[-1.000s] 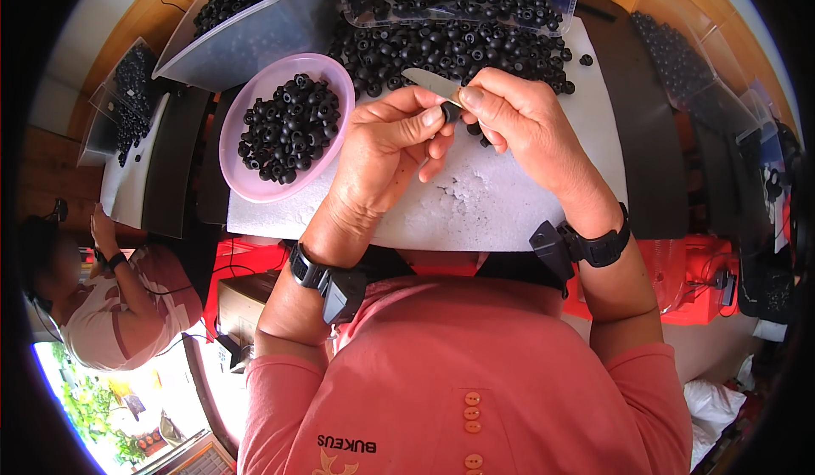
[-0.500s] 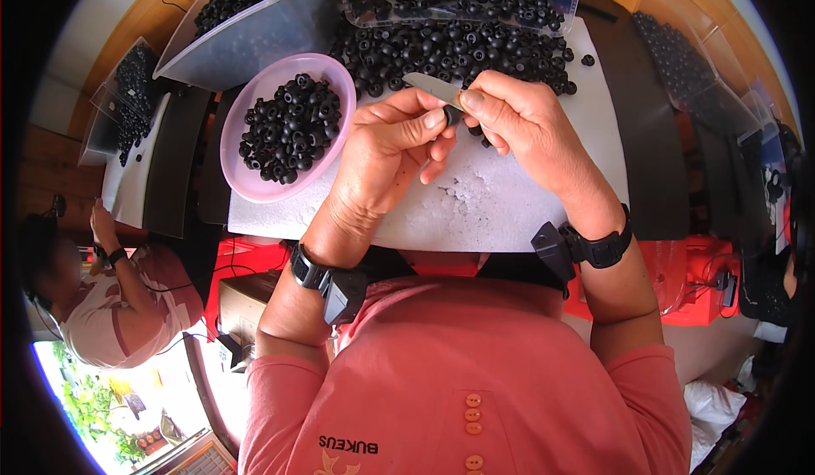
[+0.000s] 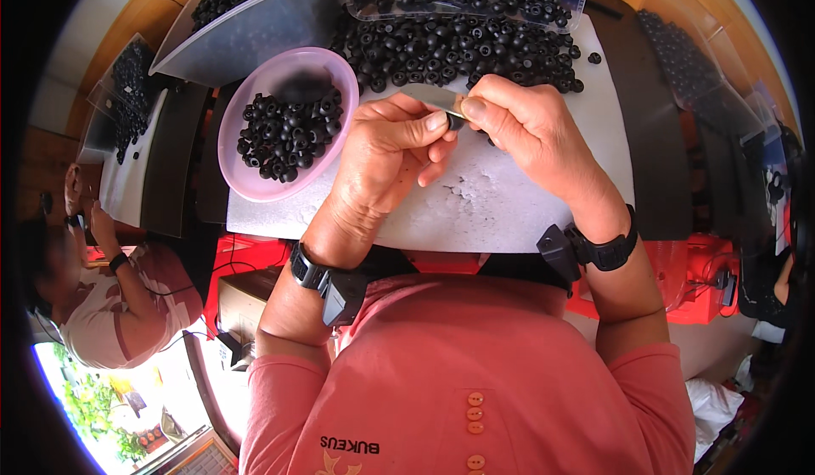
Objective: Trimming excess material from small black rubber or plastic objects using a small knife.
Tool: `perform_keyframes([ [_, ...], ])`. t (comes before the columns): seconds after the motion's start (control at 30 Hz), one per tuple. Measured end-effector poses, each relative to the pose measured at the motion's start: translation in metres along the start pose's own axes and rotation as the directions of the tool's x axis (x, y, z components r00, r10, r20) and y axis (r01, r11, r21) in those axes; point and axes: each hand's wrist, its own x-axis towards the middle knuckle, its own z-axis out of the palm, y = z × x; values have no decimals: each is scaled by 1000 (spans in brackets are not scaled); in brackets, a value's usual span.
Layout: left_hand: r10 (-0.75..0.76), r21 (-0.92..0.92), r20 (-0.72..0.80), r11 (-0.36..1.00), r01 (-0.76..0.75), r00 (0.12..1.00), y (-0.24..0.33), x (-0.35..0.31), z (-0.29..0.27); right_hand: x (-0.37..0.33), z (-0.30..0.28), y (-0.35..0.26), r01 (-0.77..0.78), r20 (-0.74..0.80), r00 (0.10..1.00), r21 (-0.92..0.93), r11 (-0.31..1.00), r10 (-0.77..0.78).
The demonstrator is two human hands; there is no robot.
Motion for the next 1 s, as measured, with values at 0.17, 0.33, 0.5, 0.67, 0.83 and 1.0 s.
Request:
perform_keyframes([
  [0.17, 14, -127, 55, 992, -7, 998, 4, 4, -4, -3, 4, 0, 75, 8, 997, 62, 995, -75],
  [0.33, 51, -69, 10, 996, -50, 999, 4, 4, 6, 3, -3, 0, -129, -132, 974, 341, 931, 183],
  [0.5, 77, 23, -9, 997, -76, 997, 4, -3, 11, 2, 3, 4, -109, -100, 986, 230, 967, 134],
  [0.67, 163, 86, 6, 983, -162, 987, 0, -2, 18, 1, 2, -6, -213, -43, 967, 397, 893, 250],
  [0.83, 217, 200, -36, 958, -205, 976, 2, -5, 21, 2, -4, -5, -216, -156, 949, 316, 924, 275],
  [1.0, 488, 680, -88, 667, -306, 868, 49, -38, 9, 3, -20, -1, -137, -318, 908, 390, 911, 273],
])
